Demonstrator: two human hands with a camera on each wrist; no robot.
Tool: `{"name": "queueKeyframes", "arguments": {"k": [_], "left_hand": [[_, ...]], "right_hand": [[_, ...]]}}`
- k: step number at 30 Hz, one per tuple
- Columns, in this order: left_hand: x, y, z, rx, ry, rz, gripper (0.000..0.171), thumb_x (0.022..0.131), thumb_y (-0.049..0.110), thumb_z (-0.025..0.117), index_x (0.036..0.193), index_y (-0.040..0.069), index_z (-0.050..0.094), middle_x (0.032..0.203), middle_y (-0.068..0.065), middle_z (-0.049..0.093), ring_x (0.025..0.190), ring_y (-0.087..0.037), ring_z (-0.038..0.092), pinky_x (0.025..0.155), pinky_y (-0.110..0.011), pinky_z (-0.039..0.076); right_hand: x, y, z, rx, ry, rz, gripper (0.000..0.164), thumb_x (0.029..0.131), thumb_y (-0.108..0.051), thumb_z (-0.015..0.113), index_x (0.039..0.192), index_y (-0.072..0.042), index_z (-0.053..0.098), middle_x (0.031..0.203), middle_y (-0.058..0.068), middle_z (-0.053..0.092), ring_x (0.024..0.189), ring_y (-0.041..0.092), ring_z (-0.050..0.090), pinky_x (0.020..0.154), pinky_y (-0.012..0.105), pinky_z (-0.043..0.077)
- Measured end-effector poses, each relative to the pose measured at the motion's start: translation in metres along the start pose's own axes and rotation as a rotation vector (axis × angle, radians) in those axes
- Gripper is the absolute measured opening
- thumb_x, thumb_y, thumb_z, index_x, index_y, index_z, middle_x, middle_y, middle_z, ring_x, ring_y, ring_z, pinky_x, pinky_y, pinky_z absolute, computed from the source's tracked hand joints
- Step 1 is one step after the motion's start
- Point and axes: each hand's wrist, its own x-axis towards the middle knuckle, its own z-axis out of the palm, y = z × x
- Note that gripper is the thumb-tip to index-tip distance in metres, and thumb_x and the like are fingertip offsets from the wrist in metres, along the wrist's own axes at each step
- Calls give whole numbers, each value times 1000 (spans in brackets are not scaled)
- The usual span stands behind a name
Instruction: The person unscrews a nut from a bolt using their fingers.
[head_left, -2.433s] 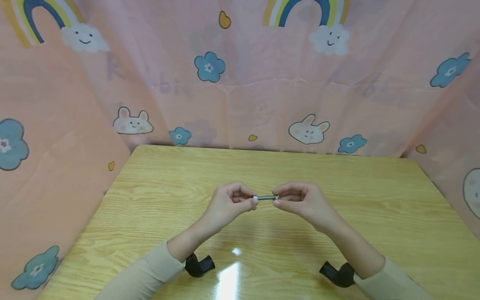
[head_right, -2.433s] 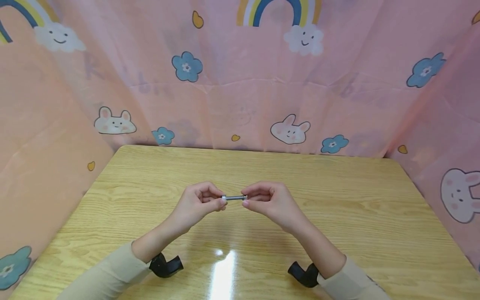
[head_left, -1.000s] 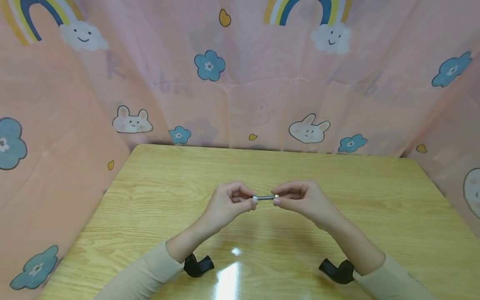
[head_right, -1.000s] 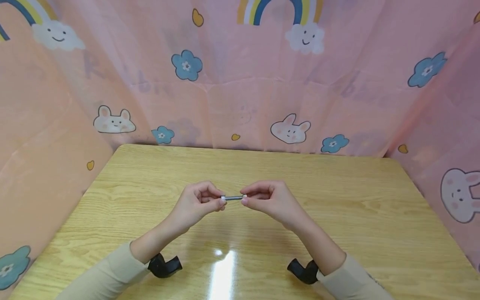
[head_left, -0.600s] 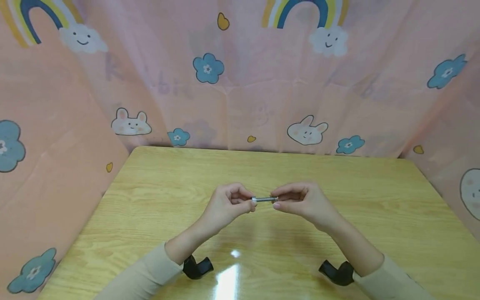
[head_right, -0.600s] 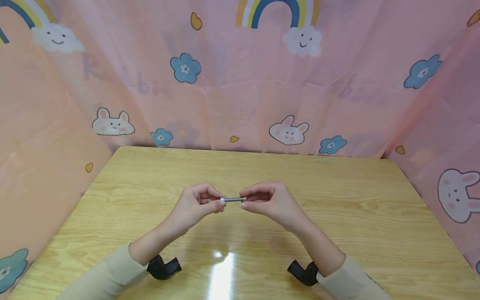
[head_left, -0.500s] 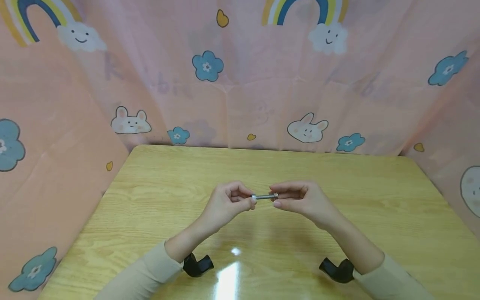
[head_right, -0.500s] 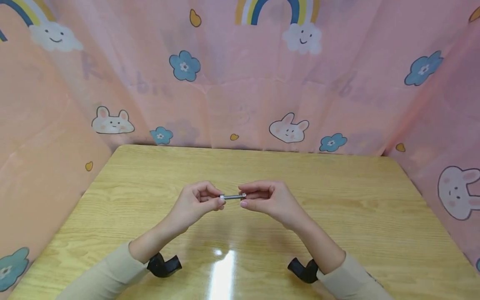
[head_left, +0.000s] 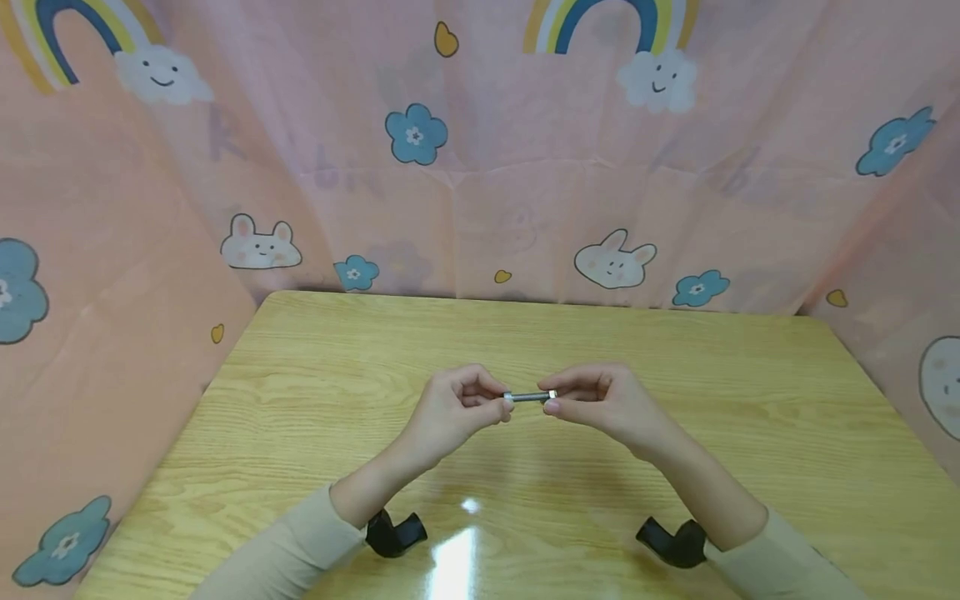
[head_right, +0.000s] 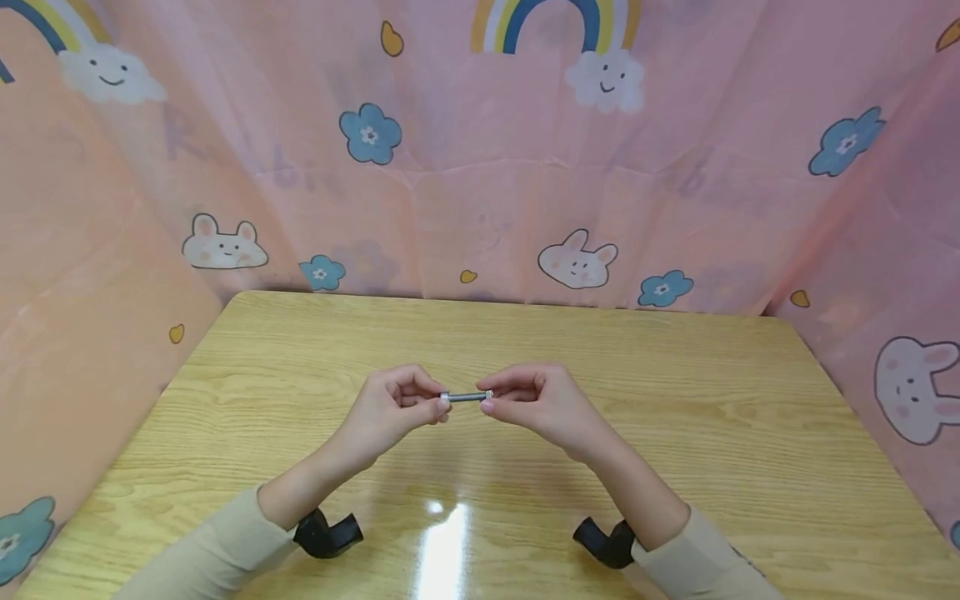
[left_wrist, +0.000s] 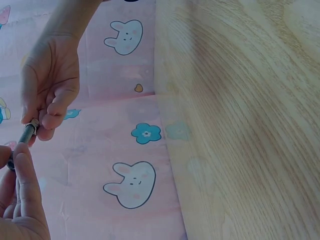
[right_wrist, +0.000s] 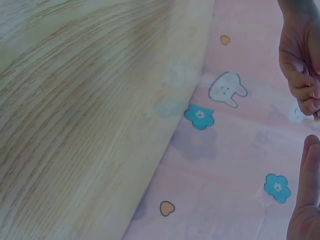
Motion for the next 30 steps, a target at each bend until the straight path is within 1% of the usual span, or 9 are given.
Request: {"name": "queueKeyframes", "arguments": {"k": [3,7,11,14,17,22,26,27,30], "left_hand": [[0,1,0,3,1,3,11,86,4,64,95,-2,63,87,-21,66,76,-22,67,73,-32,55],[0,1,0,4,1,6,11,86,4,64,95,-2,64,85,-15,67,77,-25,67,73,-32,55],[0,1,1,2,-1,12,10,85,3,64,94,-2,64,83,-12,68,76,-24,66,72,-32,55],[0,1,1,3,-2,14,10,86,4,64,94,-2,64,82,-11,68,75,-20,66,72,-32,55],[0,0,1,2,-2,15,10,86,4,64,94,-2,64,83,-11,68,74,-19,66,73,-32,55],[0,-1,1,-1,-5,21,10,86,4,64,94,-2,63,83,-11,68,76,-23,66,73,-32,55],[0,-2,2,-7,-6,19,10,86,4,64,94,-2,63,83,-11,68,76,-24,66,73,-32,55],[0,-2,2,-8,-5,16,10,86,4,64,94,-2,63,83,-11,68,75,-21,66,73,-32,55],[0,-2,3,-15,-5,6,11,86,4,64,95,-3,63,85,-15,67,75,-20,66,74,-33,55]], "right_hand": [[-1,0,1,-4,18,-31,28,84,-4,67,106,11,62,93,18,66,81,18,67,74,30,54],[-2,0,1,-8,25,-87,24,82,0,68,103,11,63,95,16,65,82,16,66,73,30,55],[-2,2,1,-15,-2,-116,32,82,-1,69,111,9,61,103,22,64,87,18,67,74,31,55],[-2,2,0,-11,-19,-94,34,86,-4,65,117,8,58,103,23,64,88,20,67,75,31,55],[-1,2,-1,-13,-19,-49,31,89,-10,63,113,11,59,95,19,66,82,20,67,74,32,55],[-1,3,-1,-35,12,-15,28,86,-9,67,106,10,63,88,14,67,78,19,67,73,31,55],[-3,4,0,-33,44,-69,24,83,-5,69,103,9,64,91,15,65,78,17,66,71,30,55],[-3,5,0,-25,45,-89,24,82,-3,69,102,9,64,92,15,65,78,17,66,71,31,55],[-4,7,0,-5,45,-141,22,81,-1,70,100,10,65,95,13,65,80,18,66,70,32,56]]}}
